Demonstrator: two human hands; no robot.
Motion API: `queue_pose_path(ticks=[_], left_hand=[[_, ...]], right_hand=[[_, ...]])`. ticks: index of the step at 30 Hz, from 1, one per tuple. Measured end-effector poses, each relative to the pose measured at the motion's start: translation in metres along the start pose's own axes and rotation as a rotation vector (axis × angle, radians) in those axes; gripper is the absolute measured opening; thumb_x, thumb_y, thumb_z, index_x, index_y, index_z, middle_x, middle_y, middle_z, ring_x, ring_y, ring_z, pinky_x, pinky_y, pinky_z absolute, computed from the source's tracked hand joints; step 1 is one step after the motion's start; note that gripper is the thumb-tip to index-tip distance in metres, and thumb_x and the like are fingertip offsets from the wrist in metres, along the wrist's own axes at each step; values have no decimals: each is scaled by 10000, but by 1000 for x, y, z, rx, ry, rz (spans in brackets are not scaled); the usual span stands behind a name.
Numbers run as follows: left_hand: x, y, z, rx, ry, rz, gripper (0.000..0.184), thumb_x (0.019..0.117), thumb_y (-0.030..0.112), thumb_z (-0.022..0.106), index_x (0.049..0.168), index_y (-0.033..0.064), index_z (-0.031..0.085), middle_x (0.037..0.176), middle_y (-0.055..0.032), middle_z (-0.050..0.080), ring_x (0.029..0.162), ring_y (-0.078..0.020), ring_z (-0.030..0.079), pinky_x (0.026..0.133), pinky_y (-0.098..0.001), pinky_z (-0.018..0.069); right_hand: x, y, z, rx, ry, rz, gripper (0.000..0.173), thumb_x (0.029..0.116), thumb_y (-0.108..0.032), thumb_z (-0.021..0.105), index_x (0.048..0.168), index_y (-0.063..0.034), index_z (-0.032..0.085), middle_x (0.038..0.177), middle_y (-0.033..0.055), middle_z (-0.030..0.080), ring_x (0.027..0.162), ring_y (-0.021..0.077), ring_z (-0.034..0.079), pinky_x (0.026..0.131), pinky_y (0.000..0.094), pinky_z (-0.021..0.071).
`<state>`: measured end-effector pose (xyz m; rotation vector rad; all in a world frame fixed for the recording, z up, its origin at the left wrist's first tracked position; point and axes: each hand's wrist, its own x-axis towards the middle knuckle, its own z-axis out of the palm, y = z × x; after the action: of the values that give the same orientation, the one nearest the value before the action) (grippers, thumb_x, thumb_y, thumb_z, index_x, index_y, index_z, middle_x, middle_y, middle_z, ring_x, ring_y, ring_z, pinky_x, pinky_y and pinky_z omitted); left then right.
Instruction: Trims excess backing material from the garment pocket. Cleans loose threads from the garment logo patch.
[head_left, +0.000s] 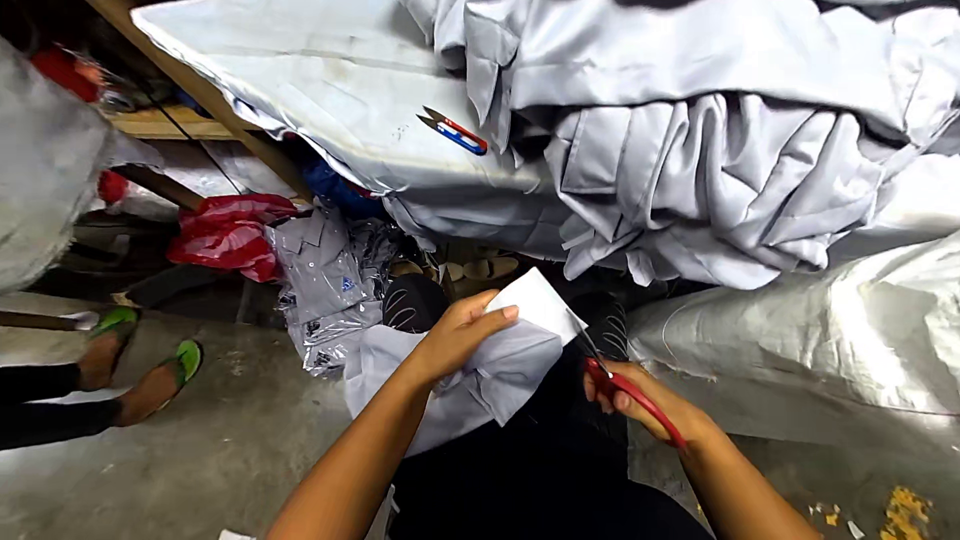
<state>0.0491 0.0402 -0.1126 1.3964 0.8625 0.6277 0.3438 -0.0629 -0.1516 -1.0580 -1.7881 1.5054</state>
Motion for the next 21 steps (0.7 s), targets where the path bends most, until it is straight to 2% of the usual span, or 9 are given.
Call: queue_pose_path(ticks=[2,3,5,8,12,21], left_hand=[[-9,-15,1,54,64,19,126,973,183,659,1023,73,694,798,63,693,713,16,644,690,-203,563],[-13,-19,1,57,94,30,91,961,151,679,995,69,697,773,64,689,686,21,636,668,-193,558],[-19,-22,0,35,122,54,59,955,102,670,995,67,695,759,60,689,660,23,632,635,-175,551],[-22,-24,-5,32,94,89,100,979,109,642,1062,67,678,794,44,691,681,8,637,646,-177,550],[-23,-26,-11,27,20,120,136,992,108,616,1111,58,658,832,47,695,717,13,644,672,-173,553],[-18,-27,-15,32,-90,173,160,986,125,630,1119,41,659,850,53,701,746,25,648,703,-162,554]], right_hand=[[0,5,2,-10,-1,37,779,919,-803,427,981,-56,640,772,-61,586,687,-31,551,639,179,484],[-1,6,2,-30,-21,52,779,919,-803,427,978,-57,640,776,-61,587,692,-33,547,642,176,479],[-3,10,3,-42,-76,61,778,922,-800,429,989,-53,638,776,-59,574,695,-35,539,645,169,470],[-6,13,5,-29,-138,66,781,917,-805,433,1007,-56,637,770,-61,568,696,-32,533,646,171,458],[-5,13,8,-26,-134,63,775,908,-809,445,999,-63,633,769,-70,562,700,-40,530,647,160,453],[5,6,6,-97,-132,25,752,920,-792,452,947,-61,626,714,-71,520,637,-50,480,582,141,402]])
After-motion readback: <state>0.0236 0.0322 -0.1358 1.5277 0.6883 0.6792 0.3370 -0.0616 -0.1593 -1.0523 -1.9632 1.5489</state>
